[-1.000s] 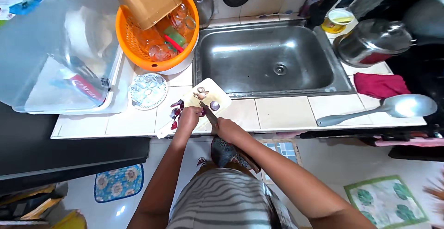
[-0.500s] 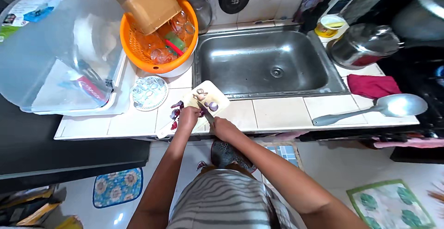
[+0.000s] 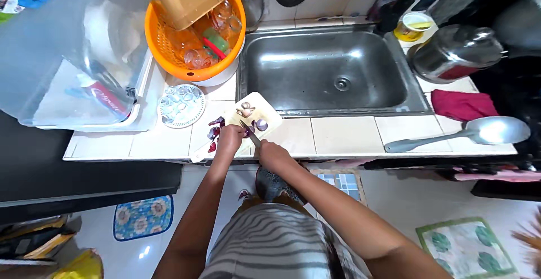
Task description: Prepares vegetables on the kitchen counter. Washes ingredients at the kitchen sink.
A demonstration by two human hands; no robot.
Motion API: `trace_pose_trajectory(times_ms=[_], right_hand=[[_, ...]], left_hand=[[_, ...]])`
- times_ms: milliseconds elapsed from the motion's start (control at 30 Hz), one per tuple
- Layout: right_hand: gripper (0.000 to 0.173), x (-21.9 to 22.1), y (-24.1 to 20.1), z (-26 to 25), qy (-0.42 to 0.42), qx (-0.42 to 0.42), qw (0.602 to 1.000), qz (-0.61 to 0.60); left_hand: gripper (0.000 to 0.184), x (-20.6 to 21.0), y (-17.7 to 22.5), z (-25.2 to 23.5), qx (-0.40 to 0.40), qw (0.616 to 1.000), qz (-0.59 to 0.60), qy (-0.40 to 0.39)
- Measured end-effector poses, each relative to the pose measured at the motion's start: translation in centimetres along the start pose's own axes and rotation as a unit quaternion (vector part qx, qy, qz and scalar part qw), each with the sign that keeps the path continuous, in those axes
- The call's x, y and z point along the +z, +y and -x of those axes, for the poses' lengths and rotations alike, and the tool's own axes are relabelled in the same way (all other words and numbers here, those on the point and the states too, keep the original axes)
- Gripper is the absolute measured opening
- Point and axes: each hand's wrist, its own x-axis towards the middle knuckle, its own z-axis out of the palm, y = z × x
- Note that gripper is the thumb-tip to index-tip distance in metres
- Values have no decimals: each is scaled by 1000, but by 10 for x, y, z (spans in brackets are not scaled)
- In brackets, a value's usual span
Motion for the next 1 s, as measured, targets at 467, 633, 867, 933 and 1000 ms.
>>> trace_pose_trajectory(times_ms=[467, 633, 867, 933, 1000], right_hand=[[38, -8, -1, 10, 2, -17, 1000, 12], [38, -8, -4, 14, -2, -10, 999, 31], [36, 2, -9, 6, 10, 4, 998, 61], [36, 10, -5, -8, 20, -1, 998, 53], [37, 14, -5, -16, 31, -3, 998, 48]], left_hand=[[19, 2, 1, 3, -17, 999, 27, 18], [17, 4, -2, 3, -12, 999, 35, 29], [16, 5, -7, 2, -16, 998, 50, 32], [15, 7, -11, 2, -4, 998, 54, 37], [15, 8, -12, 2, 4, 997, 62, 43]])
